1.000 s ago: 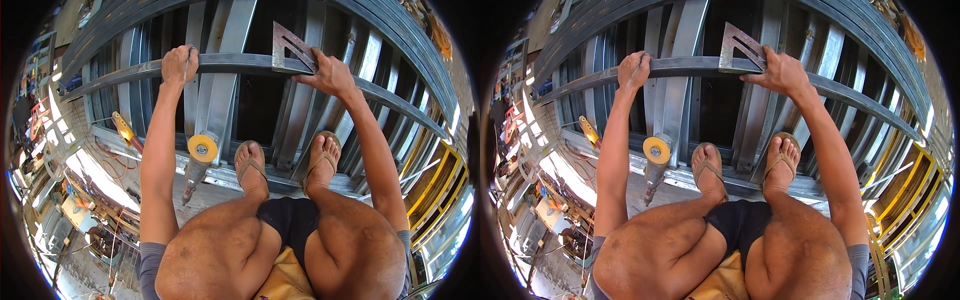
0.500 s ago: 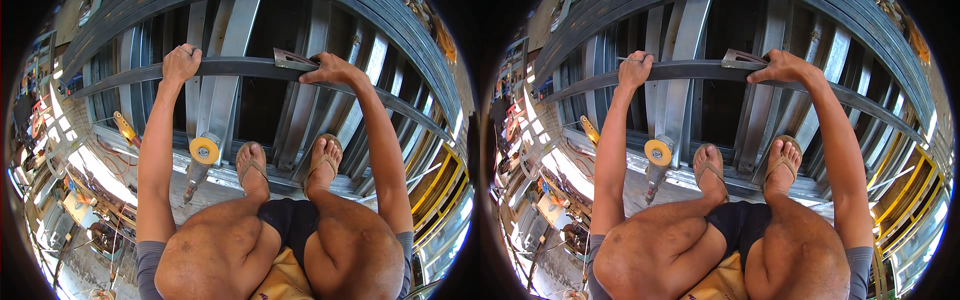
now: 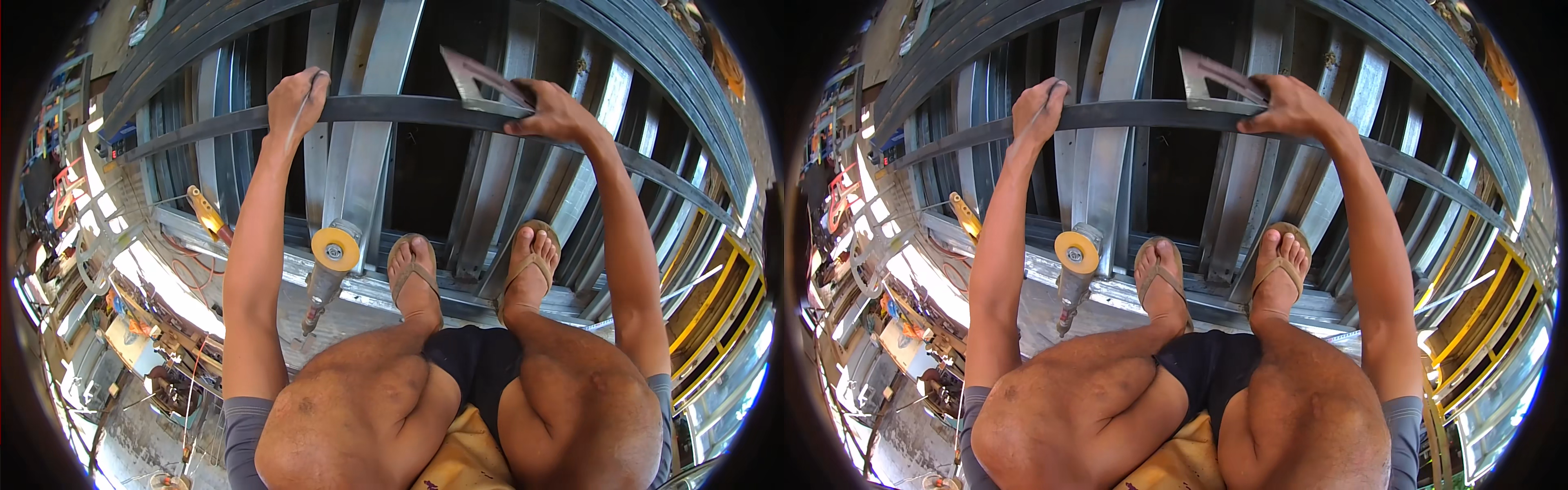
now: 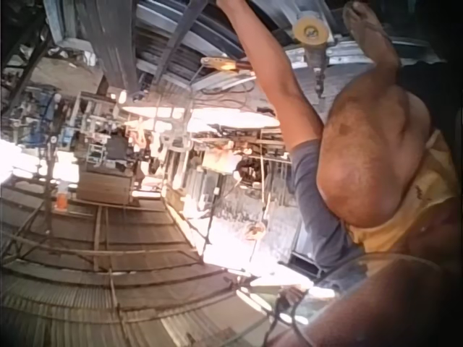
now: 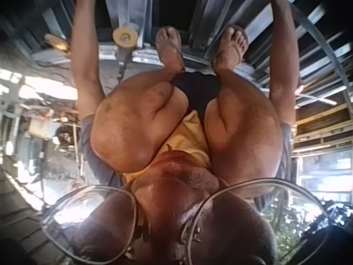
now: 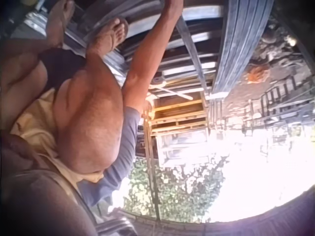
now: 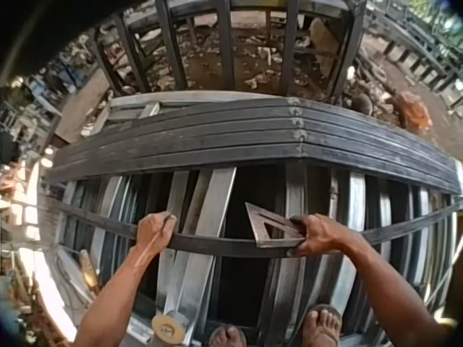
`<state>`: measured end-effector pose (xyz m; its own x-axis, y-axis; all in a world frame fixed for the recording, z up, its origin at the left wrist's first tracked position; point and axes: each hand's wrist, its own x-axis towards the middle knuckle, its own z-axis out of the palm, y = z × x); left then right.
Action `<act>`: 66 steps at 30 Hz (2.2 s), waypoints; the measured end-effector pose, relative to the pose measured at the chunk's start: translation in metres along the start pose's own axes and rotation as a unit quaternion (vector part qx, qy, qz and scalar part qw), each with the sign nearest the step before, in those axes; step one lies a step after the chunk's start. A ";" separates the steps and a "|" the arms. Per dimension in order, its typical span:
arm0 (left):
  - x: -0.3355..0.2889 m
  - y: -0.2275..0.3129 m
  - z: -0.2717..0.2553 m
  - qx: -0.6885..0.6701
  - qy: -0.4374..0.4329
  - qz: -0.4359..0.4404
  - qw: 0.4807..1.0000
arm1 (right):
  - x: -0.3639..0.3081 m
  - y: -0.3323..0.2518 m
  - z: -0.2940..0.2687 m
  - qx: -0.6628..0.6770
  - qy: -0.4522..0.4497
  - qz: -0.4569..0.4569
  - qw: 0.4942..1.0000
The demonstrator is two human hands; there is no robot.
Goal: The person measures metal beams with a tape measure, aligns a triangle ruler, and marks cutting lines using a metal rod before handling an angle grinder.
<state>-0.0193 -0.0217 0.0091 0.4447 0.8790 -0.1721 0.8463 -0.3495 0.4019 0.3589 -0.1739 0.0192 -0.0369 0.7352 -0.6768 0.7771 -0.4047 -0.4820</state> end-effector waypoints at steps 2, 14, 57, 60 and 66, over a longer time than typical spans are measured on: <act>-0.009 -0.007 0.003 -0.010 0.083 0.068 0.994 | -0.026 0.006 0.001 0.050 0.144 -0.077 0.985; -0.024 -0.019 0.025 0.046 0.224 0.129 0.965 | -0.057 0.031 0.023 -0.037 0.261 -0.045 0.964; 0.037 -0.013 -0.004 0.065 -0.007 -0.024 0.998 | -0.079 0.041 -0.054 0.085 0.183 -0.117 0.972; 0.037 -0.010 0.000 0.055 -0.007 -0.039 0.998 | -0.044 0.019 -0.031 -0.018 0.169 -0.086 0.982; 0.035 -0.009 0.002 0.048 0.000 -0.043 0.998 | -0.023 -0.003 0.003 -0.066 0.220 -0.102 0.968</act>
<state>-0.0107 0.0117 -0.0020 0.3692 0.9071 -0.2023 0.9054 -0.3020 0.2983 0.3556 -0.1909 0.0349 0.0500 0.9647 -0.2584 0.8558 -0.1748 -0.4868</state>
